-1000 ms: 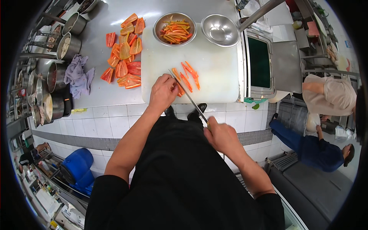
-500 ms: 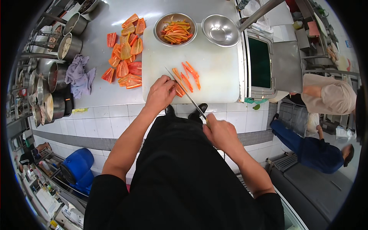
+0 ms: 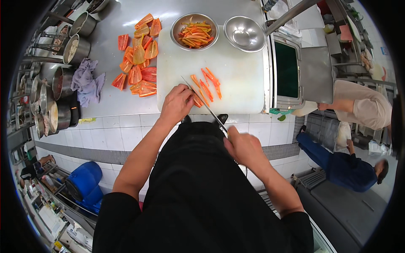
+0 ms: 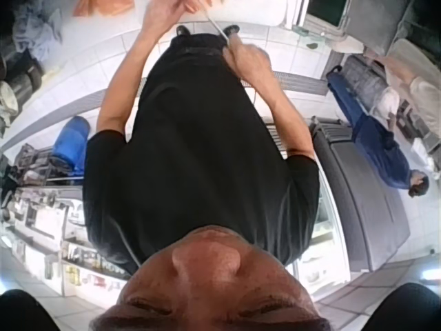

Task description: The person slices bell peppers on a cutting board using a knife and places the slices into a metal bowl.

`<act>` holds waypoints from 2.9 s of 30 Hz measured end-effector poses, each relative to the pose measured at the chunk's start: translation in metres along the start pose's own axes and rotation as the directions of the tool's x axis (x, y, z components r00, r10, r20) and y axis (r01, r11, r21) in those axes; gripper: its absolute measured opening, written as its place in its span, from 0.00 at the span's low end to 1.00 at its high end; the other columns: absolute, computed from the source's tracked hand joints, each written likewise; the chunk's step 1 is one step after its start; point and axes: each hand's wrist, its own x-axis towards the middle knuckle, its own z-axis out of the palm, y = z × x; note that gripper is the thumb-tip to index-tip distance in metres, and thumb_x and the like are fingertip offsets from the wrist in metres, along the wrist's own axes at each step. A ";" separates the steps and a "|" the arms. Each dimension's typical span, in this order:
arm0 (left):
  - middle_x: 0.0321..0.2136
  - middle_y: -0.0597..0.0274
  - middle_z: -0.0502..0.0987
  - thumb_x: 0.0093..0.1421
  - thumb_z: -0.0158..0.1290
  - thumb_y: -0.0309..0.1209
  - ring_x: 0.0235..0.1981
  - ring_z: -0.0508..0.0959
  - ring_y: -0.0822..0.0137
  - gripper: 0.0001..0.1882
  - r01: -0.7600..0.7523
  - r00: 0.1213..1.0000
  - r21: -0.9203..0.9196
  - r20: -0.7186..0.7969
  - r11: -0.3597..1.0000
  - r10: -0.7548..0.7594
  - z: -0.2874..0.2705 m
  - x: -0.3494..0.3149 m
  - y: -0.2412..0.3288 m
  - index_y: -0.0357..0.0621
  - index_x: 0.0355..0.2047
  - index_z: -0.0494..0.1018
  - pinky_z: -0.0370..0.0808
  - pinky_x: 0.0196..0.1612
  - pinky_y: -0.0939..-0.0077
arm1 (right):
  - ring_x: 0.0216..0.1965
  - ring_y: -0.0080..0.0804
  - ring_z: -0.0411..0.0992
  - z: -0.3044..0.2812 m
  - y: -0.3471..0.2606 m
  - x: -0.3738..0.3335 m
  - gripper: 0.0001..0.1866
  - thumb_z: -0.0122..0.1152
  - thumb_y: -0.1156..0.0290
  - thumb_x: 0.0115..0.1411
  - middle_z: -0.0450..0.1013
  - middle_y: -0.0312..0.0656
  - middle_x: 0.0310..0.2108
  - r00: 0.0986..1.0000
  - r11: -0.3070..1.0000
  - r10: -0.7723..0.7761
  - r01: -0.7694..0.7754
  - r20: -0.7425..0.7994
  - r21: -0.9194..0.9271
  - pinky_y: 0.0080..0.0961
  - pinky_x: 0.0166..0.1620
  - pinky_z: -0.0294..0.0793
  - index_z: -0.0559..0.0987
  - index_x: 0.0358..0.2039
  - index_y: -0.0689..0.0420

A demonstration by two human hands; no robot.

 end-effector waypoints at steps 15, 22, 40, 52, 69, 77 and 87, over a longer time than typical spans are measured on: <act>0.38 0.57 0.78 0.55 0.62 0.24 0.41 0.79 0.53 0.07 -0.064 0.996 0.022 -0.058 0.998 0.065 0.000 -0.003 -0.004 0.40 0.36 0.80 0.78 0.45 0.60 | 0.25 0.57 0.78 0.004 0.008 -0.021 0.12 0.59 0.64 0.67 0.76 0.52 0.20 0.996 0.999 0.048 -0.050 0.073 0.019 0.51 0.31 0.77 0.69 0.39 0.59; 0.38 0.57 0.78 0.54 0.62 0.24 0.40 0.79 0.53 0.08 -0.086 0.994 0.001 -0.063 0.996 0.086 0.002 -0.006 0.002 0.41 0.36 0.80 0.78 0.45 0.60 | 0.25 0.56 0.79 0.037 0.014 0.026 0.12 0.59 0.65 0.66 0.77 0.52 0.20 0.989 0.999 -0.035 0.039 -0.141 0.024 0.51 0.31 0.78 0.70 0.40 0.59; 0.37 0.58 0.78 0.54 0.63 0.23 0.41 0.79 0.54 0.07 -0.020 0.995 0.018 -0.097 1.000 0.022 0.001 -0.011 -0.005 0.40 0.34 0.80 0.78 0.44 0.61 | 0.26 0.56 0.79 0.009 0.003 -0.014 0.12 0.58 0.64 0.67 0.77 0.51 0.20 0.999 1.000 0.011 -0.011 0.050 0.004 0.52 0.32 0.77 0.69 0.39 0.59; 0.37 0.59 0.78 0.54 0.63 0.23 0.40 0.79 0.54 0.07 -0.008 0.993 0.019 -0.114 1.000 0.010 0.001 -0.014 -0.007 0.41 0.34 0.79 0.78 0.44 0.61 | 0.26 0.55 0.79 0.010 0.003 -0.009 0.11 0.58 0.65 0.67 0.77 0.52 0.21 0.999 1.000 -0.028 0.028 0.036 -0.002 0.50 0.31 0.78 0.69 0.39 0.58; 0.34 0.59 0.77 0.56 0.62 0.24 0.38 0.78 0.55 0.07 -0.034 0.996 0.039 -0.079 0.999 0.037 -0.007 -0.019 -0.010 0.43 0.37 0.81 0.77 0.42 0.60 | 0.27 0.59 0.79 -0.010 -0.009 -0.017 0.12 0.58 0.64 0.67 0.77 0.54 0.21 0.989 0.999 0.049 -0.051 0.140 0.012 0.53 0.34 0.78 0.70 0.40 0.59; 0.35 0.59 0.78 0.55 0.62 0.24 0.39 0.78 0.54 0.07 -0.059 0.993 0.032 -0.104 0.998 0.062 -0.003 -0.016 -0.007 0.43 0.36 0.80 0.78 0.42 0.60 | 0.27 0.56 0.79 0.042 0.009 0.038 0.11 0.59 0.65 0.67 0.77 0.52 0.21 0.999 1.000 -0.020 0.020 -0.044 -0.004 0.52 0.33 0.78 0.69 0.39 0.58; 0.36 0.59 0.79 0.54 0.62 0.23 0.40 0.79 0.54 0.07 -0.027 0.994 0.011 -0.108 1.000 0.028 -0.005 -0.020 -0.005 0.43 0.35 0.81 0.78 0.44 0.61 | 0.27 0.56 0.79 0.039 0.022 -0.007 0.11 0.59 0.65 0.67 0.77 0.51 0.21 0.998 1.000 0.021 -0.022 0.053 0.017 0.51 0.33 0.78 0.69 0.38 0.58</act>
